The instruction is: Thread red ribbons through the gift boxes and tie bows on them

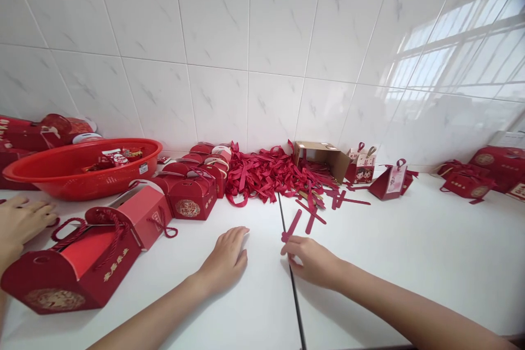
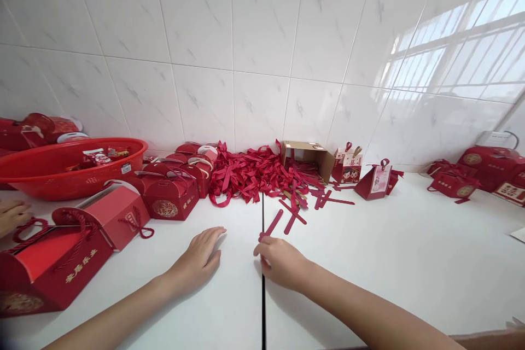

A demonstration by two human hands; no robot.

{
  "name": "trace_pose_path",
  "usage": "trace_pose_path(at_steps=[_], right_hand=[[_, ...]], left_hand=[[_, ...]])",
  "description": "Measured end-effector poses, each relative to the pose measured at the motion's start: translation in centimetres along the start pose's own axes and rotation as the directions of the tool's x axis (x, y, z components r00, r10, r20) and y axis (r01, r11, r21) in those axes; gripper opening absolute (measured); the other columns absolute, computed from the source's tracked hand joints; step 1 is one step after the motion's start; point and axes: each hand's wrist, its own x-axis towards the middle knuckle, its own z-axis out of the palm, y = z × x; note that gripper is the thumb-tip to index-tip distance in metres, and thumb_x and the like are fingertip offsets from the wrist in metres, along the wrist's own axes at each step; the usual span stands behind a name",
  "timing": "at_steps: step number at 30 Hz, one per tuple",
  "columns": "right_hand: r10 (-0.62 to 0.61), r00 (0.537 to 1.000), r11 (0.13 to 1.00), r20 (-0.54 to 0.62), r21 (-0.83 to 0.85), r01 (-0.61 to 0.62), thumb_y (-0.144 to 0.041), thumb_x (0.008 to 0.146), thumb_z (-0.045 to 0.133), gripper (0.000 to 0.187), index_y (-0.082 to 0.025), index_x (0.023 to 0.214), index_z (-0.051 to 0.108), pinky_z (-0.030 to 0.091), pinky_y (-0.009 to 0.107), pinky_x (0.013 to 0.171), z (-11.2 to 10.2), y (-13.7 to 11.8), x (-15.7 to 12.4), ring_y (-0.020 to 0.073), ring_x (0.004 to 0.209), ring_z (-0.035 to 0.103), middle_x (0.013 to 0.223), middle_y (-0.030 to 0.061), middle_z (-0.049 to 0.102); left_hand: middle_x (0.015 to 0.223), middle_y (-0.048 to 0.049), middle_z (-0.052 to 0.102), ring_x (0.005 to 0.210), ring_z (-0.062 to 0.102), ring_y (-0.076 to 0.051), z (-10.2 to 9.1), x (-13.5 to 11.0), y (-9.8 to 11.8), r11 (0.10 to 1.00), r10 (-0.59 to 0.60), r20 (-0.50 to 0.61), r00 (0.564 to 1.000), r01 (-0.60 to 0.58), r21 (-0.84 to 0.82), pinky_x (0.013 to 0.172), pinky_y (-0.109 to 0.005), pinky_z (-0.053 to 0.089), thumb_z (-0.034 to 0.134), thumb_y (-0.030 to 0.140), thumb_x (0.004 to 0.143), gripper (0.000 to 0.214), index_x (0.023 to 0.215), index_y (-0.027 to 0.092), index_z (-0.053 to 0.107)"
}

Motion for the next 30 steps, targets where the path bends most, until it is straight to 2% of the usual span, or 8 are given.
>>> trace_pose_path(at_steps=[4, 8, 10, 11, 12, 15, 23, 30], right_hand=[[-0.187, 0.950, 0.940, 0.251, 0.326, 0.099, -0.009, 0.073, 0.057, 0.033, -0.023, 0.099, 0.073, 0.050, 0.021, 0.072, -3.4, -2.7, -3.0, 0.0134, 0.075, 0.063, 0.084, 0.0022, 0.068], [-0.199, 0.836, 0.881, 0.511, 0.468, -0.076, -0.009, 0.072, 0.058, 0.034, -0.021, 0.100, 0.073, 0.052, 0.021, 0.073, -6.8, -0.5, -3.4, 0.0145, 0.078, 0.068, 0.085, 0.0013, 0.070], [0.152, 0.952, 0.945, 0.267, 0.244, -0.219, -0.009, 0.070, 0.058, 0.027, -0.020, 0.087, 0.075, 0.055, 0.026, 0.072, -8.2, 2.8, -2.2, 0.0184, 0.076, 0.069, 0.084, 0.0023, 0.071], [0.388, 0.919, 0.919, -0.072, 0.109, -0.380, -0.012, 0.072, 0.057, 0.024, -0.020, 0.086, 0.075, 0.055, 0.031, 0.077, -8.7, 4.6, -1.5, 0.0220, 0.082, 0.069, 0.090, 0.0043, 0.072], [0.463, 0.854, 0.885, -0.237, 0.070, -0.461, -0.015, 0.078, 0.052, 0.031, -0.018, 0.103, 0.070, 0.051, 0.041, 0.089, -9.1, 6.4, -0.8, 0.0281, 0.102, 0.064, 0.111, 0.0105, 0.067], [0.523, 0.760, 0.830, -0.387, 0.028, -0.557, -0.017, 0.084, 0.041, 0.048, -0.008, 0.131, 0.049, 0.030, 0.056, 0.106, -8.6, 10.0, 0.0, 0.0363, 0.133, 0.036, 0.141, 0.0223, 0.041], [0.214, 0.976, 0.972, -0.039, -0.093, -0.217, -0.022, 0.082, 0.050, 0.053, -0.014, 0.135, 0.047, 0.041, 0.040, 0.103, -1.0, 6.6, -0.6, 0.0265, 0.128, 0.045, 0.145, 0.0148, 0.038], [0.045, 0.999, 0.979, -0.013, -0.200, -0.047, -0.020, 0.088, 0.045, 0.040, -0.018, 0.127, 0.056, 0.047, 0.042, 0.092, -0.1, 4.3, 2.0, 0.0277, 0.110, 0.055, 0.126, 0.0108, 0.059]], left_hand=[[0.130, -0.0109, 0.052, 0.125, 0.044, -0.027, 0.1, -0.1, -0.3, 0.999, 0.042, -0.006, 0.999, -0.041, 0.020, 0.105, -0.048, 0.037, 0.039, 0.017, 0.084, 0.038, 0.121, 0.019, 0.050], [0.128, -0.0095, 0.053, 0.124, 0.045, -0.027, -0.1, 0.0, -0.2, 0.998, 0.060, -0.008, 0.998, -0.060, 0.025, 0.103, -0.048, 0.039, 0.040, 0.015, 0.083, 0.035, 0.115, 0.021, 0.054], [0.128, -0.0100, 0.053, 0.123, 0.045, -0.027, -0.2, 0.0, -0.1, 0.998, 0.055, -0.005, 0.998, -0.055, 0.030, 0.102, -0.048, 0.040, 0.040, 0.015, 0.083, 0.035, 0.114, 0.021, 0.054], [0.128, -0.0102, 0.052, 0.123, 0.045, -0.027, -0.2, 0.0, -0.1, 0.998, 0.055, -0.006, 0.998, -0.055, 0.032, 0.101, -0.048, 0.040, 0.040, 0.016, 0.083, 0.035, 0.114, 0.021, 0.055], [0.129, -0.0104, 0.052, 0.124, 0.044, -0.027, -0.2, 0.0, -0.1, 0.998, 0.057, -0.008, 0.998, -0.056, 0.033, 0.101, -0.049, 0.040, 0.039, 0.016, 0.084, 0.035, 0.114, 0.021, 0.055], [0.130, -0.0107, 0.050, 0.125, 0.043, -0.029, -0.1, -0.1, -0.2, 0.998, 0.059, -0.009, 0.998, -0.058, 0.038, 0.101, -0.049, 0.040, 0.038, 0.017, 0.084, 0.036, 0.115, 0.022, 0.056], [0.132, -0.0110, 0.048, 0.125, 0.041, -0.029, -0.1, -0.1, 0.0, 0.998, 0.029, 0.027, 0.999, -0.031, 0.059, 0.101, -0.049, 0.039, 0.037, 0.017, 0.085, 0.038, 0.118, 0.023, 0.055], [0.133, -0.0121, 0.046, 0.125, 0.040, -0.030, -0.2, 0.0, 0.0, 0.998, 0.027, 0.043, 0.999, -0.030, 0.061, 0.100, -0.049, 0.039, 0.036, 0.017, 0.086, 0.039, 0.119, 0.021, 0.054]])
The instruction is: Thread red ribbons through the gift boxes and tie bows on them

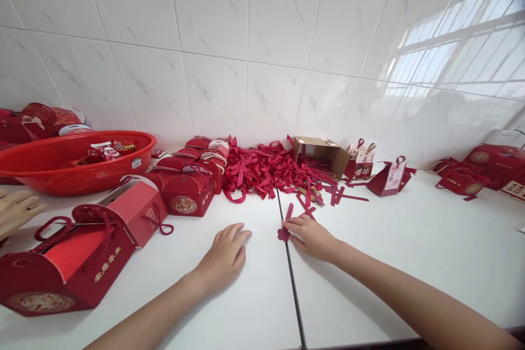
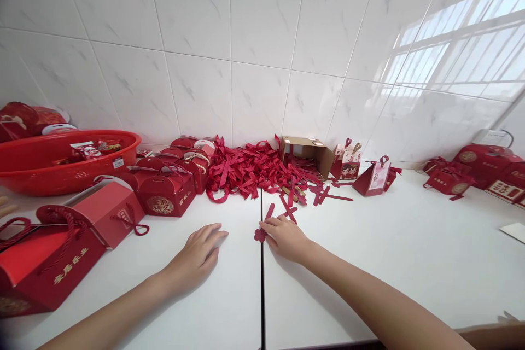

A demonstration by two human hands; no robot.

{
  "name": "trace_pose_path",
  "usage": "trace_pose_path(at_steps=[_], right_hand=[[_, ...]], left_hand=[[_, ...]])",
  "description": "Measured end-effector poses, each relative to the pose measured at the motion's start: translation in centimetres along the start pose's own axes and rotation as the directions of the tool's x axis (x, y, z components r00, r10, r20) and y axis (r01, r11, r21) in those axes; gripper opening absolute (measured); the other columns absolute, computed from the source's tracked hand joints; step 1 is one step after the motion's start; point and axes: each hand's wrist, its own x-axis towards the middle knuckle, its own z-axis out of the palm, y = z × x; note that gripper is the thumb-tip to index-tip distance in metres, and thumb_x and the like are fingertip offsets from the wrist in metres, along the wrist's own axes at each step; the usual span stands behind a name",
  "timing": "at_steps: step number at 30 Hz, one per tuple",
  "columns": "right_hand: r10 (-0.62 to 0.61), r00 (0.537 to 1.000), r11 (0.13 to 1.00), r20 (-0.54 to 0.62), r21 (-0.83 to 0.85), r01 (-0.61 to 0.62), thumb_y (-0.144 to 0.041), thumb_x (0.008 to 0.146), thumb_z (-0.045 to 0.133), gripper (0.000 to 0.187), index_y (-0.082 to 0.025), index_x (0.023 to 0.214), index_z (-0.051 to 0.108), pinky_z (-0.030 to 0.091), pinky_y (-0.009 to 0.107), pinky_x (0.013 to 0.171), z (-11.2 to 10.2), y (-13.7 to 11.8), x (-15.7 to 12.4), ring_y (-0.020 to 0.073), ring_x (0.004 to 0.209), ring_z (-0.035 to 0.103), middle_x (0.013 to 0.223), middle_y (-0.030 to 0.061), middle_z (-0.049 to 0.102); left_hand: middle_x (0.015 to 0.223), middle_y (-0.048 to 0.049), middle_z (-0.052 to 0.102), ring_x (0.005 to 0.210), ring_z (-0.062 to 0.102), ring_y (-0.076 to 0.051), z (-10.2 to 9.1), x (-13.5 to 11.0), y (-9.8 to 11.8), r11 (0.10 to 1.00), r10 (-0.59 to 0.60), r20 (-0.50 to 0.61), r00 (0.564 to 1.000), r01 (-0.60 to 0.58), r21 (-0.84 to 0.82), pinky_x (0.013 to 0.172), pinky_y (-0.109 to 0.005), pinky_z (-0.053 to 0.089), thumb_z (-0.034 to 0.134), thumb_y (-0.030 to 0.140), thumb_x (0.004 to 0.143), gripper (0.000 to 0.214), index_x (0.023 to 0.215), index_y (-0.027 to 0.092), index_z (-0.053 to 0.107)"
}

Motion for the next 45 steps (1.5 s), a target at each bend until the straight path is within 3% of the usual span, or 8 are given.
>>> trace_pose_path(at_steps=[5, 11, 17, 22, 29, 36, 41, 45], right_hand=[[-0.013, 1.000, 0.999, 0.022, -0.035, 0.013, -0.021, 0.092, 0.041, 0.032, -0.019, 0.115, 0.062, 0.050, 0.039, 0.085, -0.2, -0.8, -0.6, 0.0267, 0.108, 0.057, 0.120, 0.0116, 0.061], [0.030, 0.998, 0.999, 0.063, -0.036, -0.027, -0.041, 0.089, 0.050, 0.036, -0.016, 0.114, 0.059, 0.052, 0.040, 0.080, -0.5, -2.2, -1.7, 0.0282, 0.101, 0.059, 0.115, 0.0138, 0.060], [0.060, 0.998, 0.991, 0.023, -0.121, -0.056, -0.034, 0.091, 0.043, 0.027, -0.017, 0.104, 0.060, 0.050, 0.037, 0.081, 0.0, -2.6, -0.8, 0.0271, 0.104, 0.057, 0.130, 0.0108, 0.052], [0.094, 0.995, 0.979, 0.017, -0.185, -0.089, -0.032, 0.092, 0.041, 0.024, -0.019, 0.104, 0.057, 0.048, 0.034, 0.072, 0.2, -3.2, 0.0, 0.0261, 0.094, 0.056, 0.105, 0.0084, 0.063], [0.116, 0.993, 0.965, -0.023, -0.233, -0.118, -0.032, 0.093, 0.040, 0.024, -0.023, 0.106, 0.058, 0.046, 0.033, 0.070, 1.0, -2.6, 0.2, 0.0249, 0.091, 0.054, 0.104, 0.0080, 0.059], [0.167, 0.985, 0.968, -0.054, -0.180, -0.174, -0.023, 0.094, 0.031, 0.031, -0.019, 0.110, 0.057, 0.046, 0.033, 0.076, 1.0, 1.0, -0.7, 0.0224, 0.093, 0.054, 0.106, 0.0098, 0.058], [0.250, 0.967, 0.955, -0.050, -0.148, -0.255, -0.019, 0.092, 0.032, 0.033, -0.018, 0.114, 0.057, 0.045, 0.031, 0.087, 0.4, 6.6, -1.5, 0.0209, 0.104, 0.055, 0.115, 0.0103, 0.057], [0.399, 0.915, 0.903, -0.057, -0.148, -0.402, -0.014, 0.089, 0.032, 0.038, -0.016, 0.119, 0.056, 0.043, 0.033, 0.093, 0.1, 11.3, -2.3, 0.0205, 0.109, 0.055, 0.123, 0.0114, 0.056]], left_hand=[[0.132, -0.0103, 0.048, 0.125, 0.041, -0.028, 0.2, 0.0, -0.1, 0.999, 0.030, -0.028, 0.999, -0.029, 0.019, 0.101, -0.047, 0.039, 0.036, 0.015, 0.086, 0.038, 0.119, 0.022, 0.054], [0.130, -0.0107, 0.048, 0.124, 0.042, -0.027, 0.1, -0.1, 0.1, 0.998, 0.042, -0.034, 0.999, -0.041, 0.039, 0.100, -0.046, 0.040, 0.036, 0.015, 0.086, 0.038, 0.118, 0.022, 0.055], [0.130, -0.0123, 0.049, 0.125, 0.042, -0.028, 0.1, -0.1, 0.1, 0.999, 0.044, -0.034, 0.998, -0.043, 0.025, 0.101, -0.049, 0.039, 0.036, 0.014, 0.086, 0.039, 0.119, 0.021, 0.055], [0.131, -0.0134, 0.049, 0.125, 0.042, -0.029, 0.0, -0.1, 0.2, 0.998, 0.041, -0.024, 0.999, -0.040, 0.040, 0.101, -0.048, 0.039, 0.036, 0.014, 0.086, 0.040, 0.120, 0.019, 0.055], [0.132, -0.0118, 0.048, 0.126, 0.041, -0.028, 0.1, -0.1, 0.0, 0.998, 0.040, -0.025, 0.999, -0.039, 0.043, 0.101, -0.048, 0.039, 0.035, 0.015, 0.086, 0.040, 0.120, 0.021, 0.055], [0.132, -0.0111, 0.049, 0.125, 0.042, -0.028, 0.0, -0.1, 0.0, 0.998, 0.043, -0.024, 0.999, -0.042, 0.044, 0.101, -0.048, 0.040, 0.035, 0.015, 0.087, 0.039, 0.120, 0.022, 0.055], [0.132, -0.0116, 0.049, 0.125, 0.043, -0.029, -0.1, -0.2, 0.1, 0.999, 0.034, -0.020, 0.999, -0.033, 0.038, 0.100, -0.048, 0.040, 0.035, 0.016, 0.087, 0.039, 0.120, 0.021, 0.055], [0.132, -0.0115, 0.049, 0.124, 0.043, -0.028, -0.1, -0.2, 0.1, 0.999, 0.030, -0.017, 0.999, -0.029, 0.042, 0.100, -0.048, 0.041, 0.036, 0.016, 0.087, 0.040, 0.121, 0.021, 0.055]])
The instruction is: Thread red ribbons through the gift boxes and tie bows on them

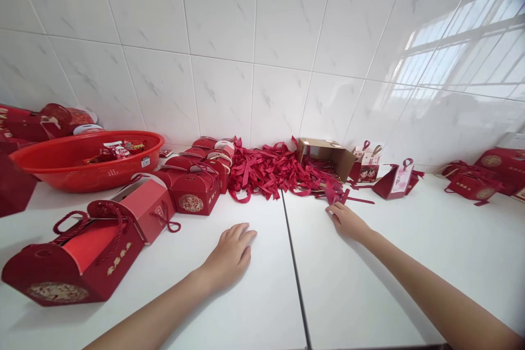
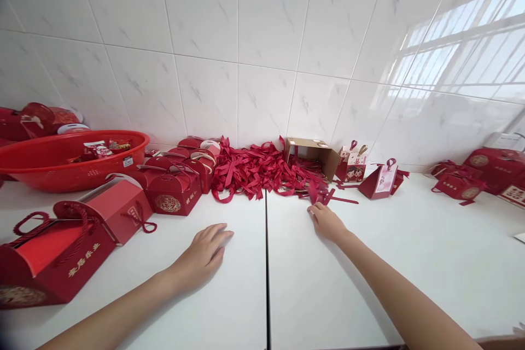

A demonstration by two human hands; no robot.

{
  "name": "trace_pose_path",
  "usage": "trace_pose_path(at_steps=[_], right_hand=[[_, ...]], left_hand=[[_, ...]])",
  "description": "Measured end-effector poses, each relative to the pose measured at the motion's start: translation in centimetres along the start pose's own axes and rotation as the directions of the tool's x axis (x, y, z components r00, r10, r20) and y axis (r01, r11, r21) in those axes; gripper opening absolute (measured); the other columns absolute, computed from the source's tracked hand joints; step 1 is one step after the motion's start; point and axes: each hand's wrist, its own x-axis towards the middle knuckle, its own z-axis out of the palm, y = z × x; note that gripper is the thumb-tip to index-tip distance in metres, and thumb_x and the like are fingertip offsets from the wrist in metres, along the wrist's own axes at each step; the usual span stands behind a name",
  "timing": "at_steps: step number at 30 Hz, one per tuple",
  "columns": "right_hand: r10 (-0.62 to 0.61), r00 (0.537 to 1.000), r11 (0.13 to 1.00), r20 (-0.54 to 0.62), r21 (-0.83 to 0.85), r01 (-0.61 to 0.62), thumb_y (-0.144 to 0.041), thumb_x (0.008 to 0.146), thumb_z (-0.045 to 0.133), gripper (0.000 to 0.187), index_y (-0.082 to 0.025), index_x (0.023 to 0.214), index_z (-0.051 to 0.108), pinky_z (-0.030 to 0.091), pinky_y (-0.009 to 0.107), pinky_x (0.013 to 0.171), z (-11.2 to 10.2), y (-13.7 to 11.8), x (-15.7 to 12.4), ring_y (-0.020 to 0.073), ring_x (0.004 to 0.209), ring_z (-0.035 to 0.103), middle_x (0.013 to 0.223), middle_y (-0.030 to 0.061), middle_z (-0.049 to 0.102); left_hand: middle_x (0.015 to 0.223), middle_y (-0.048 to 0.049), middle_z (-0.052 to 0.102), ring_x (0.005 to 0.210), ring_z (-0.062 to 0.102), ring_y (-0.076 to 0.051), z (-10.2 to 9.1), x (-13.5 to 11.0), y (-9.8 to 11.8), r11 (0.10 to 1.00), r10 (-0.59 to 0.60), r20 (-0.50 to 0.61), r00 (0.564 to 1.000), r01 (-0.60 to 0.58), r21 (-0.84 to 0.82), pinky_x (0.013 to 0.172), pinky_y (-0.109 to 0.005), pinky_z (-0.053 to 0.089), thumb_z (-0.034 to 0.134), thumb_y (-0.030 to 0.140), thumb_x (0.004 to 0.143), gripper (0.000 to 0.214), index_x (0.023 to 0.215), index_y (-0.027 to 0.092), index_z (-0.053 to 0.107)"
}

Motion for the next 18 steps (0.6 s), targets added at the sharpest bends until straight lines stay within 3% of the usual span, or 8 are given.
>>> trace_pose_path(at_steps=[5, 8, 12, 18], right_hand=[[0.230, 0.973, 0.972, -0.001, -0.050, -0.229, -0.021, 0.092, 0.025, 0.044, -0.022, 0.129, 0.048, 0.030, 0.059, 0.102, 0.9, 3.0, 0.3, 0.0304, 0.132, 0.036, 0.141, 0.0093, 0.046], [0.270, 0.963, 0.959, -0.007, -0.092, -0.269, -0.021, 0.093, 0.024, 0.045, -0.022, 0.132, 0.046, 0.024, 0.061, 0.105, 1.0, 2.6, 0.1, 0.0309, 0.138, 0.025, 0.148, 0.0079, 0.037], [0.229, 0.973, 0.959, -0.041, -0.164, -0.232, -0.011, 0.087, 0.033, 0.048, -0.016, 0.133, 0.045, 0.014, 0.060, 0.108, 0.2, -0.1, 0.3, 0.0334, 0.142, 0.013, 0.154, 0.0120, 0.020], [-0.010, 1.000, 0.989, 0.006, -0.145, 0.011, -0.016, 0.082, 0.049, 0.056, -0.016, 0.138, 0.040, 0.013, 0.053, 0.111, -1.7, -7.6, 2.8, 0.0322, 0.142, 0.013, 0.155, 0.0129, 0.018]], left_hand=[[0.132, -0.0115, 0.049, 0.125, 0.042, -0.028, 0.0, 0.0, 0.0, 1.000, 0.011, -0.005, 1.000, -0.011, 0.006, 0.101, -0.048, 0.040, 0.036, 0.016, 0.087, 0.039, 0.120, 0.021, 0.055], [0.131, -0.0111, 0.050, 0.124, 0.043, -0.028, 0.0, 0.0, 0.0, 1.000, 0.011, -0.017, 1.000, -0.011, -0.009, 0.100, -0.047, 0.041, 0.037, 0.015, 0.086, 0.039, 0.120, 0.022, 0.055], [0.129, -0.0113, 0.051, 0.123, 0.044, -0.027, -0.1, 0.0, 0.2, 1.000, 0.009, -0.012, 1.000, -0.010, -0.014, 0.099, -0.047, 0.041, 0.037, 0.013, 0.085, 0.039, 0.118, 0.022, 0.056], [0.131, -0.0118, 0.049, 0.124, 0.043, -0.028, -0.4, 0.1, 0.4, 1.000, -0.010, 0.014, 1.000, 0.011, -0.003, 0.100, -0.047, 0.041, 0.036, 0.014, 0.085, 0.040, 0.120, 0.021, 0.055]])
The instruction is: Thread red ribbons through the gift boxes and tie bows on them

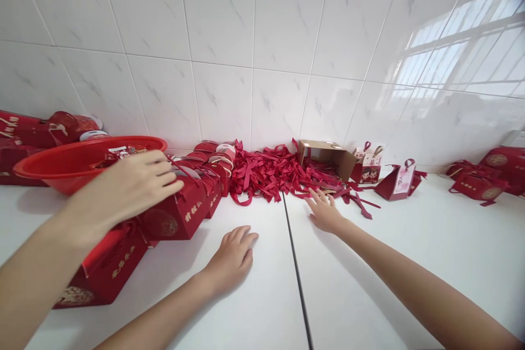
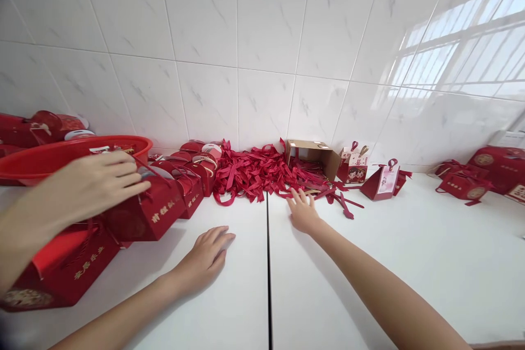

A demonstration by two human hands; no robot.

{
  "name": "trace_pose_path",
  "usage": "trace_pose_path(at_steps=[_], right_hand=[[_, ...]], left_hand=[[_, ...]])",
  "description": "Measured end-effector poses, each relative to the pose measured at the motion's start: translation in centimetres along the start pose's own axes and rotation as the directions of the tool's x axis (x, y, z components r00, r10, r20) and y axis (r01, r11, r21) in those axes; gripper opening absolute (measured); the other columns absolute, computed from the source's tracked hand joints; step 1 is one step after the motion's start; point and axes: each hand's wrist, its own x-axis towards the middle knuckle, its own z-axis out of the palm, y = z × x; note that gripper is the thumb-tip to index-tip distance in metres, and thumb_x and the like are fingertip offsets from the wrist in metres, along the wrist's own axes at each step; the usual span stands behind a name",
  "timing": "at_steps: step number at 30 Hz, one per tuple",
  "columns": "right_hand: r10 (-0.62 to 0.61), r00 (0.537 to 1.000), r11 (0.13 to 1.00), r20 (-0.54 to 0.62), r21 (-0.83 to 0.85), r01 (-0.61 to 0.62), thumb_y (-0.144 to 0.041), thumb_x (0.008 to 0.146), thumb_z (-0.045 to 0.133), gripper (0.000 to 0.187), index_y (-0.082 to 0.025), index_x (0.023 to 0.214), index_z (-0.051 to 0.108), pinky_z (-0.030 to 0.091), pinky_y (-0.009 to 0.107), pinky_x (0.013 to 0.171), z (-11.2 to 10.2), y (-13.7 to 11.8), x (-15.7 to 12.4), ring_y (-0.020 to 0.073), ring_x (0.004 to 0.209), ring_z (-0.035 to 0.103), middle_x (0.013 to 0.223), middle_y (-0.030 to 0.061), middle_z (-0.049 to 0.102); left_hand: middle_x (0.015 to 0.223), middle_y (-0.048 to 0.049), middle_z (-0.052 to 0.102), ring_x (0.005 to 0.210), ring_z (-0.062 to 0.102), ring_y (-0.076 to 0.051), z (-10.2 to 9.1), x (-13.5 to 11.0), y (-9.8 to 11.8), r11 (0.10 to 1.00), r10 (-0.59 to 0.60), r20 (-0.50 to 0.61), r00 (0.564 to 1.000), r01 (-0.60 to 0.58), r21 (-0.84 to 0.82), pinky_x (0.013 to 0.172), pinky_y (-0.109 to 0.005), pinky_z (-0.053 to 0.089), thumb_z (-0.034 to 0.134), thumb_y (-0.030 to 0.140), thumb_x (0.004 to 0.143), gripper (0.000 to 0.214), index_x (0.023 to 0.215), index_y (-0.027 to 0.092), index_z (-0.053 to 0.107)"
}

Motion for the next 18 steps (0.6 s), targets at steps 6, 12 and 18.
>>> trace_pose_path(at_steps=[6, 12, 18], right_hand=[[-0.120, 0.992, 0.983, -0.034, 0.137, 0.124, -0.028, 0.084, 0.056, 0.055, -0.019, 0.136, 0.042, 0.020, 0.052, 0.109, -2.1, -7.5, 4.3, 0.0307, 0.139, 0.020, 0.152, 0.0122, 0.025], [-0.011, 1.000, 0.954, -0.017, 0.301, 0.016, -0.033, 0.089, 0.056, 0.034, -0.016, 0.119, 0.054, 0.049, 0.044, 0.088, -1.3, -10.2, 6.8, 0.0222, 0.104, 0.058, 0.120, 0.0093, 0.057], [0.019, 0.995, 0.836, -0.094, 0.548, 0.036, -0.029, 0.087, 0.058, 0.017, -0.015, 0.094, 0.065, 0.051, 0.035, 0.079, -1.8, -8.7, 7.9, 0.0181, 0.087, 0.064, 0.095, 0.0057, 0.067]], left_hand=[[0.130, -0.0141, 0.048, 0.127, 0.040, -0.028, -0.2, -0.1, 0.4, 1.000, 0.003, 0.031, 1.000, -0.003, 0.007, 0.104, -0.049, 0.036, 0.036, 0.012, 0.085, 0.040, 0.120, 0.019, 0.054], [0.132, -0.0133, 0.047, 0.126, 0.041, -0.028, -0.5, -0.2, 0.6, 1.000, -0.028, 0.047, 0.999, 0.027, 0.008, 0.103, -0.049, 0.038, 0.038, 0.012, 0.084, 0.040, 0.119, 0.020, 0.054], [0.133, -0.0120, 0.045, 0.125, 0.041, -0.029, -0.4, -0.3, 0.6, 0.999, -0.044, 0.057, 0.997, 0.045, -0.012, 0.101, -0.050, 0.040, 0.038, 0.012, 0.084, 0.040, 0.120, 0.022, 0.053]])
